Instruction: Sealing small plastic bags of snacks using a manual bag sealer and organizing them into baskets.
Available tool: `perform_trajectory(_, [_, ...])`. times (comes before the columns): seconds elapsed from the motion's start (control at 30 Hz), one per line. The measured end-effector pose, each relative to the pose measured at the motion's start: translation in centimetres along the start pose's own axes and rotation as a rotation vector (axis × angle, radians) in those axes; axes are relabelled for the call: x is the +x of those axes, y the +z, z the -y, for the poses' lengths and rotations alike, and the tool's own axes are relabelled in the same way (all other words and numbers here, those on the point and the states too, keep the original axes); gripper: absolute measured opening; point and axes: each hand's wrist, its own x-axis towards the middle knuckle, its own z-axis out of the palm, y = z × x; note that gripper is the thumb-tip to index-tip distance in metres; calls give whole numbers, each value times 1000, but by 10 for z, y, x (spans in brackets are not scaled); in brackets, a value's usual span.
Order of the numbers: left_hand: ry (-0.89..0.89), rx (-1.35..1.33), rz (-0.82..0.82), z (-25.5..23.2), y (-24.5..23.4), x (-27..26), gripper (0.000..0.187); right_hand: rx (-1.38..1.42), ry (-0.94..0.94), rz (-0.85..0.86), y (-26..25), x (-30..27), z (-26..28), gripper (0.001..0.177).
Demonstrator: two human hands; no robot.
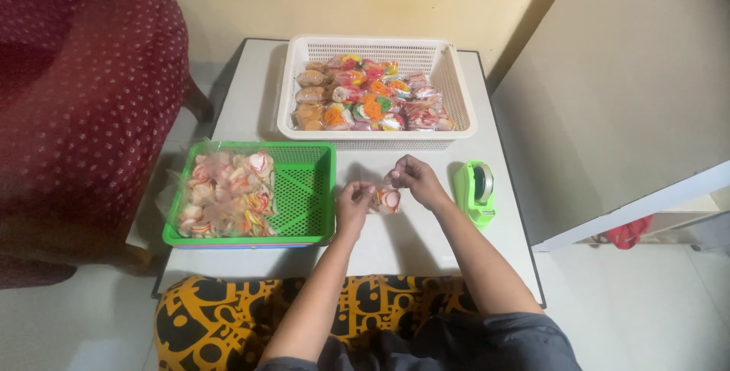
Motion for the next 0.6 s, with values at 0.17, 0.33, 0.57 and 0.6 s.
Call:
perform_trajectory(0.17, [4,55,-10,8,3,1,12,4,-8,-10,-7,10,-26,10])
perform_trajectory(0.33, [39,161,12,12,2,3,11,-105,22,-55,-12,20,-52,10])
perform_trajectory(0.57, [3,224,15,39,11,22,7,-137,48,-86,-5,8,-23,14])
perform_trajectory(0.6, [-15,217,12,38,11,22,8,-126,53,-78,-4,8,-23,14])
